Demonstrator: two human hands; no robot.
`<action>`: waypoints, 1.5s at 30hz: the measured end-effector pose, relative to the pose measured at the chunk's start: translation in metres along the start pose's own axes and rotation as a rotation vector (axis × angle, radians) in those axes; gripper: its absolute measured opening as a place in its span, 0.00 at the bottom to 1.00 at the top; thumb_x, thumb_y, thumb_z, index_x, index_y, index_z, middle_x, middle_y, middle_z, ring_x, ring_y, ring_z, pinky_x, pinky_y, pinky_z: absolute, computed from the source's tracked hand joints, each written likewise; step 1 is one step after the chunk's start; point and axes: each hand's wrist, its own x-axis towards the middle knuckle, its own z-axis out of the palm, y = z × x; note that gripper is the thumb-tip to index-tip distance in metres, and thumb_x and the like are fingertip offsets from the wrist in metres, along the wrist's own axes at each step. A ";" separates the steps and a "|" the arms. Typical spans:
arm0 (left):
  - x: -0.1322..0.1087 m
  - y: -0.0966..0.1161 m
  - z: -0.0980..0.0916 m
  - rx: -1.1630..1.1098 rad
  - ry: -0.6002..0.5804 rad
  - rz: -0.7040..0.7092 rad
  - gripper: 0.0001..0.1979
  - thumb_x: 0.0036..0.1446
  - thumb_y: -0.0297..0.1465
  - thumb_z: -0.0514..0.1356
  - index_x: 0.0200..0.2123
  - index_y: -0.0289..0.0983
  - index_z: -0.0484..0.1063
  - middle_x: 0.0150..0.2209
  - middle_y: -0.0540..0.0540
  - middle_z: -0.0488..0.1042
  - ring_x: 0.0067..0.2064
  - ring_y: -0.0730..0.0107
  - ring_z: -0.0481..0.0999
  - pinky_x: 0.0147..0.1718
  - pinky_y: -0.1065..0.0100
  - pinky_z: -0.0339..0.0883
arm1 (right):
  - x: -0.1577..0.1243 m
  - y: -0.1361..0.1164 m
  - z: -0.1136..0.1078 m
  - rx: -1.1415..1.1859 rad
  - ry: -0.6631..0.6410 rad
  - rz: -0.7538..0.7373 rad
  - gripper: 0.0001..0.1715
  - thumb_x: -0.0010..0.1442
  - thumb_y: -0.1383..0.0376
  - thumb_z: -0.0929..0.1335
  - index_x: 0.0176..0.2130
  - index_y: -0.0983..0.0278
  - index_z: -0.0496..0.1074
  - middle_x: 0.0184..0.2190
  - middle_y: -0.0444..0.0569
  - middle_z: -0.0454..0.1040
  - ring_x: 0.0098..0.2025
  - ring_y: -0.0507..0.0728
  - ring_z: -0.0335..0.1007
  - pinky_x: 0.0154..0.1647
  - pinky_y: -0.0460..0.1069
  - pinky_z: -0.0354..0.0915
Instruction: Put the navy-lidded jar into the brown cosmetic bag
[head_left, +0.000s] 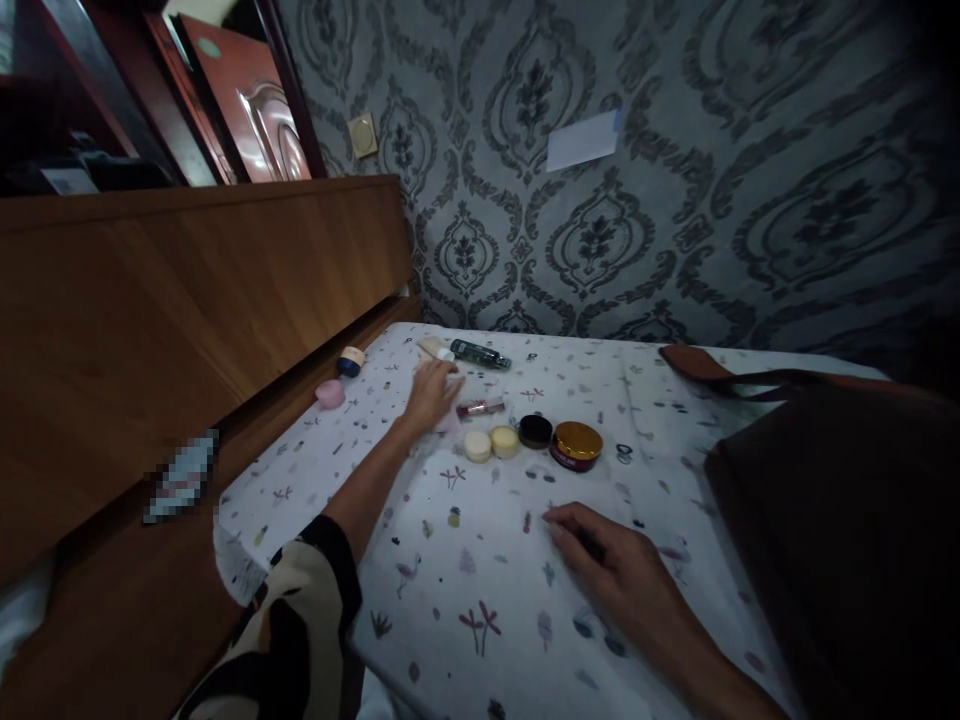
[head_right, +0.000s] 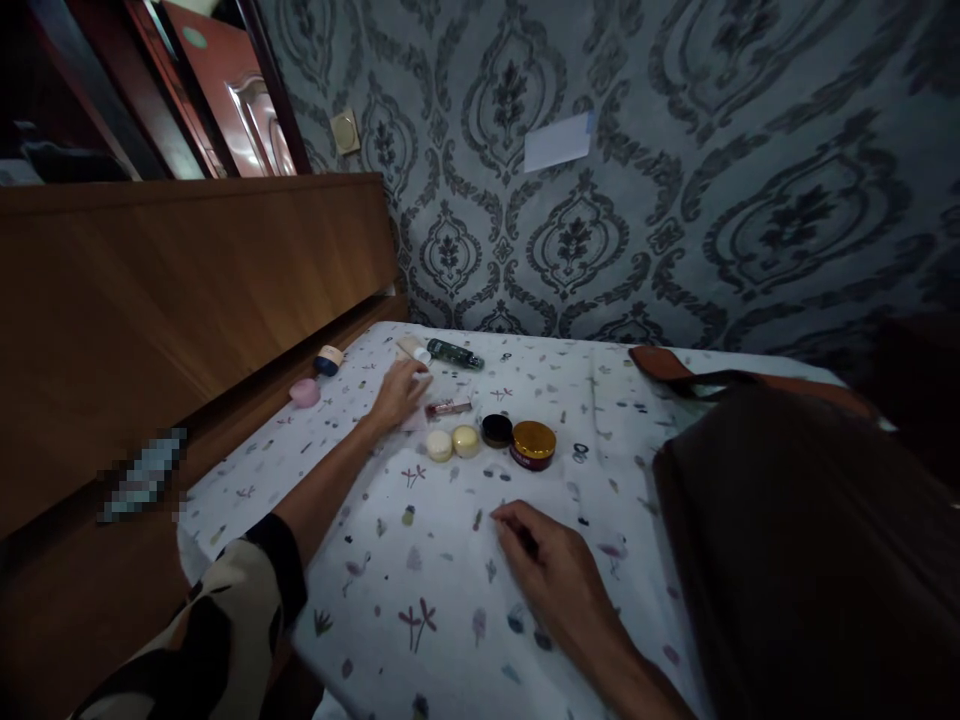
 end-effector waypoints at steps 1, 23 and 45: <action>0.003 -0.011 -0.005 0.025 0.037 -0.059 0.13 0.69 0.36 0.50 0.51 0.41 0.69 0.54 0.41 0.73 0.57 0.59 0.69 0.58 0.58 0.61 | 0.000 0.000 0.000 -0.002 -0.004 0.003 0.22 0.59 0.50 0.61 0.34 0.61 0.76 0.23 0.46 0.74 0.24 0.57 0.68 0.25 0.49 0.63; 0.015 -0.114 -0.041 0.315 0.103 -0.435 0.23 0.66 0.38 0.55 0.60 0.35 0.63 0.61 0.31 0.66 0.63 0.43 0.64 0.57 0.48 0.63 | -0.001 -0.001 0.000 0.008 -0.010 -0.016 0.21 0.62 0.52 0.60 0.34 0.62 0.75 0.24 0.46 0.73 0.25 0.56 0.68 0.26 0.49 0.62; 0.012 -0.094 -0.047 0.335 -0.155 -0.458 0.20 0.69 0.43 0.53 0.52 0.36 0.73 0.49 0.39 0.77 0.51 0.56 0.77 0.50 0.53 0.72 | -0.004 -0.002 0.000 0.034 0.003 -0.049 0.18 0.63 0.56 0.61 0.34 0.63 0.74 0.25 0.46 0.74 0.27 0.55 0.68 0.28 0.48 0.62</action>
